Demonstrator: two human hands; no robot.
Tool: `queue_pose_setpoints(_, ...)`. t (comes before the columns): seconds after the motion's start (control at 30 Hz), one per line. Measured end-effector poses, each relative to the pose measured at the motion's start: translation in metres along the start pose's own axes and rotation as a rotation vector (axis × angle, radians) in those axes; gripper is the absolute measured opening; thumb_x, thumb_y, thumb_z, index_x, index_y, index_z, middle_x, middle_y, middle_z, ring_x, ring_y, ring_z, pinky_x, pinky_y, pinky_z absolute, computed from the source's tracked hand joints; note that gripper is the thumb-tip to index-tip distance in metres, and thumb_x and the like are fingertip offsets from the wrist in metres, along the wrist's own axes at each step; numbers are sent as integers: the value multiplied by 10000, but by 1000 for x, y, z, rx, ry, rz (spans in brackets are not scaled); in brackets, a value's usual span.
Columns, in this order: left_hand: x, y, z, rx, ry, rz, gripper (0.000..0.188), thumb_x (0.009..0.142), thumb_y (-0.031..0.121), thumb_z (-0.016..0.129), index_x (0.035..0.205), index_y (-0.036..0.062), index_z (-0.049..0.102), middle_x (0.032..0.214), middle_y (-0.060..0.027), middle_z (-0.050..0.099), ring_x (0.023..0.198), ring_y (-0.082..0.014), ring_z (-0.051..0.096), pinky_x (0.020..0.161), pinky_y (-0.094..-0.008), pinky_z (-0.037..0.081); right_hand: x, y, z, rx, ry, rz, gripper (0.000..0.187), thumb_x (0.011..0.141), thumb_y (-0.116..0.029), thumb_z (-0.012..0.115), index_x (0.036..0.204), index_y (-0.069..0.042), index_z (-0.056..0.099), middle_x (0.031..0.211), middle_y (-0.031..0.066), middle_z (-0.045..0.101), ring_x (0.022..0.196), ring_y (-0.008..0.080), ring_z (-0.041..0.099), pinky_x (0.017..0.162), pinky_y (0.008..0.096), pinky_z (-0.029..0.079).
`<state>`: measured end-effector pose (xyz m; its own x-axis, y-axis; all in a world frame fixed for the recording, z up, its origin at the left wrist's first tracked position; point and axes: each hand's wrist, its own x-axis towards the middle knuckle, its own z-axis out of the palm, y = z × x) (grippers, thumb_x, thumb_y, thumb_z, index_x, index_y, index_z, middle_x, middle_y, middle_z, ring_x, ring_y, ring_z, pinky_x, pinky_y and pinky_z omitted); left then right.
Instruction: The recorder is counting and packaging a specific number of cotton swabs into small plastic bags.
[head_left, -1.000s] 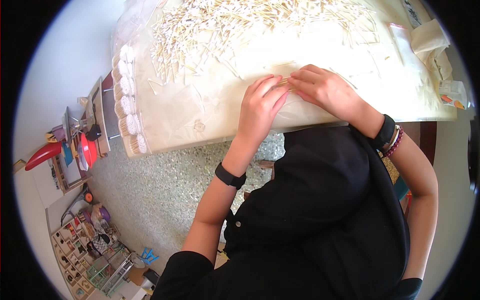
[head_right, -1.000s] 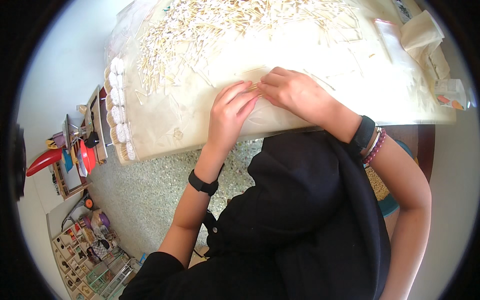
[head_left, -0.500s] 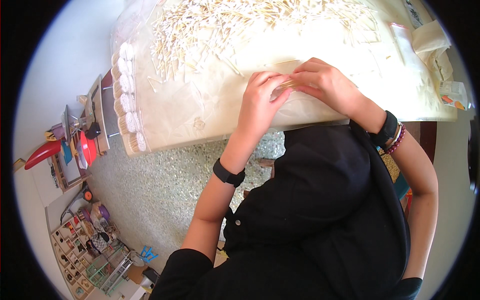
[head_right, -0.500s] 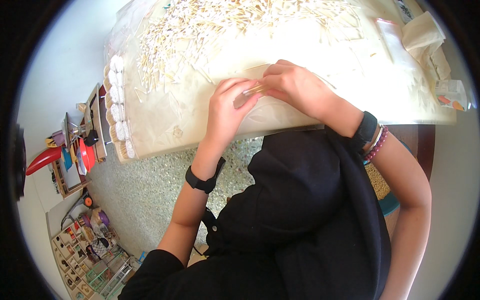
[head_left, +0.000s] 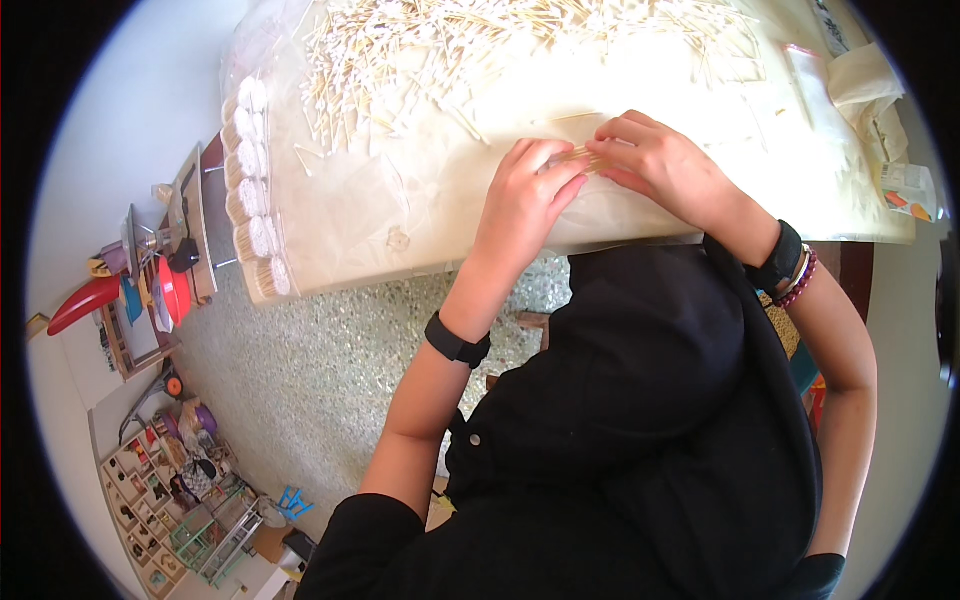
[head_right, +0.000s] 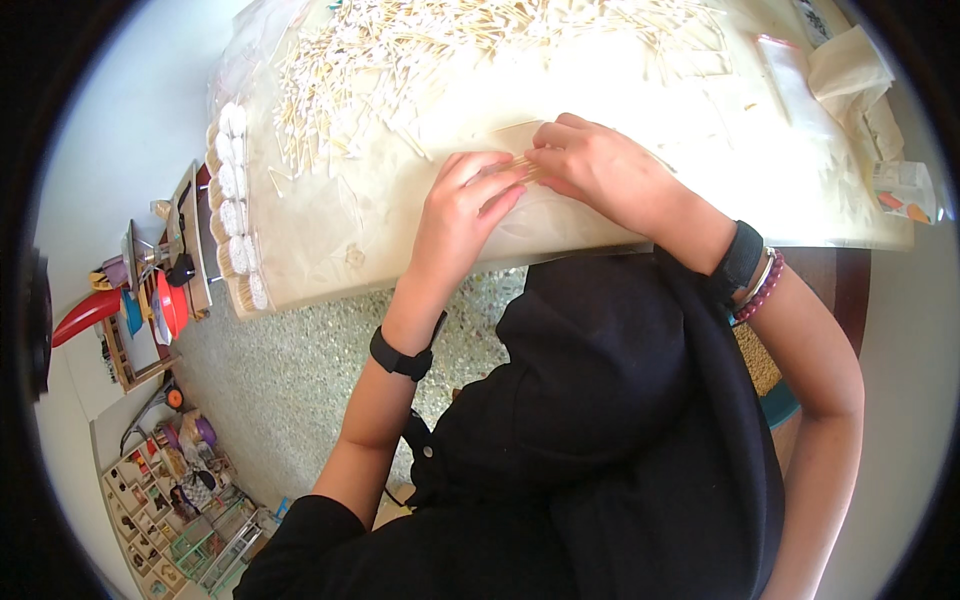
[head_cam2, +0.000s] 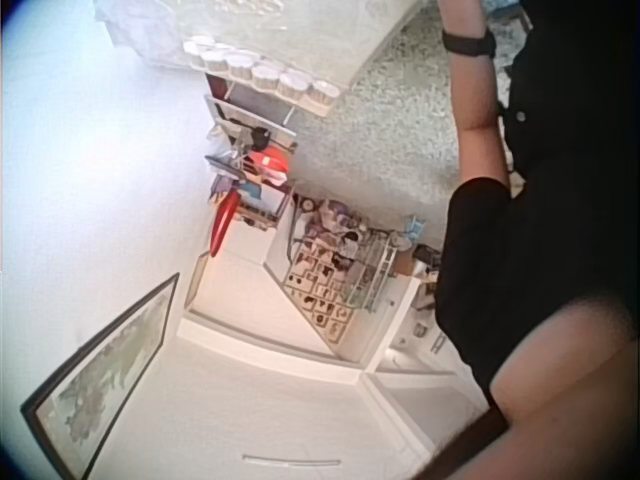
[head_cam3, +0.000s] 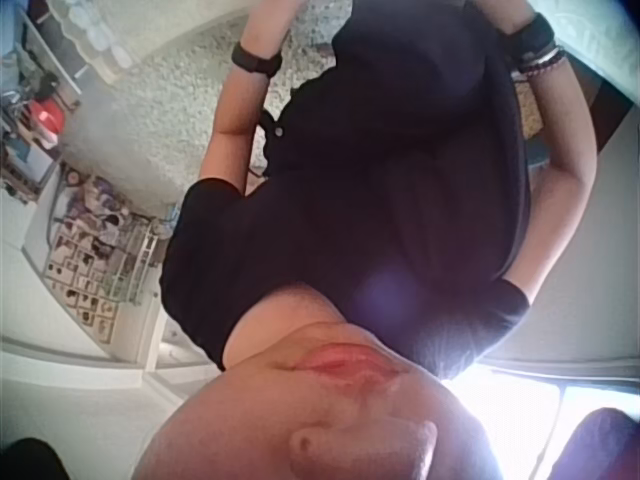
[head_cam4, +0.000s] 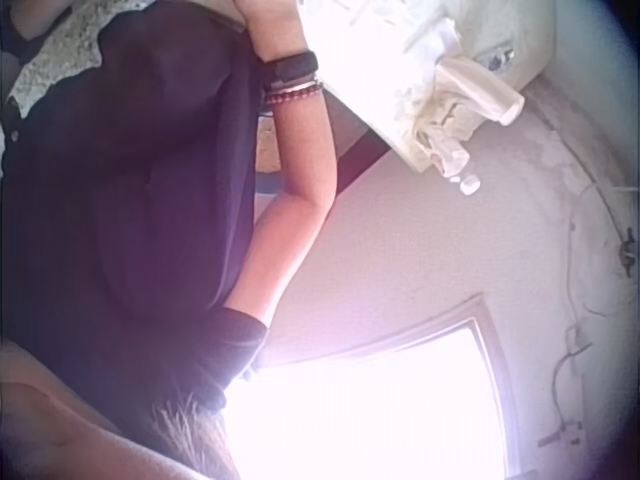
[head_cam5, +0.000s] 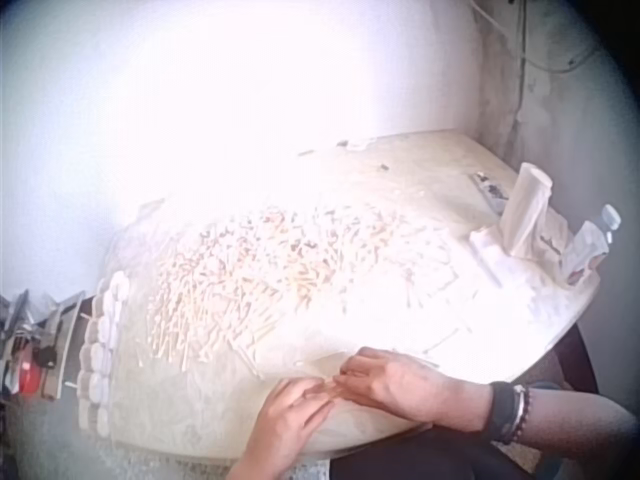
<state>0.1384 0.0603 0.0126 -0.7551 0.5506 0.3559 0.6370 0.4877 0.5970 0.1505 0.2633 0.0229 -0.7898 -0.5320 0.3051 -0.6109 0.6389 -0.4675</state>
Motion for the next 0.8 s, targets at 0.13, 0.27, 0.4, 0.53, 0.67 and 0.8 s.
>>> queue_pose_setpoints(0.13, 0, -2, 1, 23, -5, -3, 168, 748, 37, 687, 914, 52, 700, 954, -75, 634, 905, -239, 589, 786, -337, 492, 1, 1, 1, 9, 17, -3, 194, 771, -66, 638, 956, -8, 632, 953, 86, 601, 909, 247, 577, 778, 341, 502)
queue_pose_setpoints(0.27, 1, -2, 3, 5, 28, 12, 144, 748, 28, 666, 891, 40, 675, 906, -78, 613, 879, -254, 574, 773, -365, 481, 2, 1, 2, 5, 26, 14, 165, 793, -70, 619, 944, -8, 637, 935, 87, 603, 902, 249, 577, 771, 340, 501)
queue_pose_setpoints(0.4, 2, -3, 4, -24, 62, -23, 170, 748, 26, 682, 917, 41, 679, 918, -76, 626, 872, -245, 582, 764, -344, 488, 3, 2, 1, 13, 22, 24, 170, 795, -74, 618, 952, -11, 638, 932, 88, 603, 904, 253, 575, 769, 342, 500)
queue_pose_setpoints(0.53, 1, -3, 6, -83, 54, -83, 203, 743, 23, 701, 944, 51, 689, 926, -73, 637, 868, -229, 593, 758, -321, 493, 5, 1, -1, 84, 9, 71, 185, 776, -64, 631, 953, -12, 639, 924, 96, 602, 914, 267, 568, 792, 354, 488)
queue_pose_setpoints(0.67, 2, -3, 7, -107, 66, -85, 200, 741, 21, 702, 938, 53, 689, 918, -70, 636, 857, -226, 597, 750, -318, 492, 5, 2, -1, 126, -4, 101, 195, 754, -49, 643, 943, -4, 642, 912, 106, 600, 918, 279, 562, 806, 364, 476)
queue_pose_setpoints(0.8, 2, 1, 7, -93, 67, -128, 181, 741, 16, 702, 919, 46, 688, 907, -70, 633, 846, -227, 600, 738, -316, 491, 5, 1, -1, 132, -1, 110, 184, 754, -47, 642, 932, 0, 645, 907, 107, 599, 913, 281, 560, 800, 365, 476)
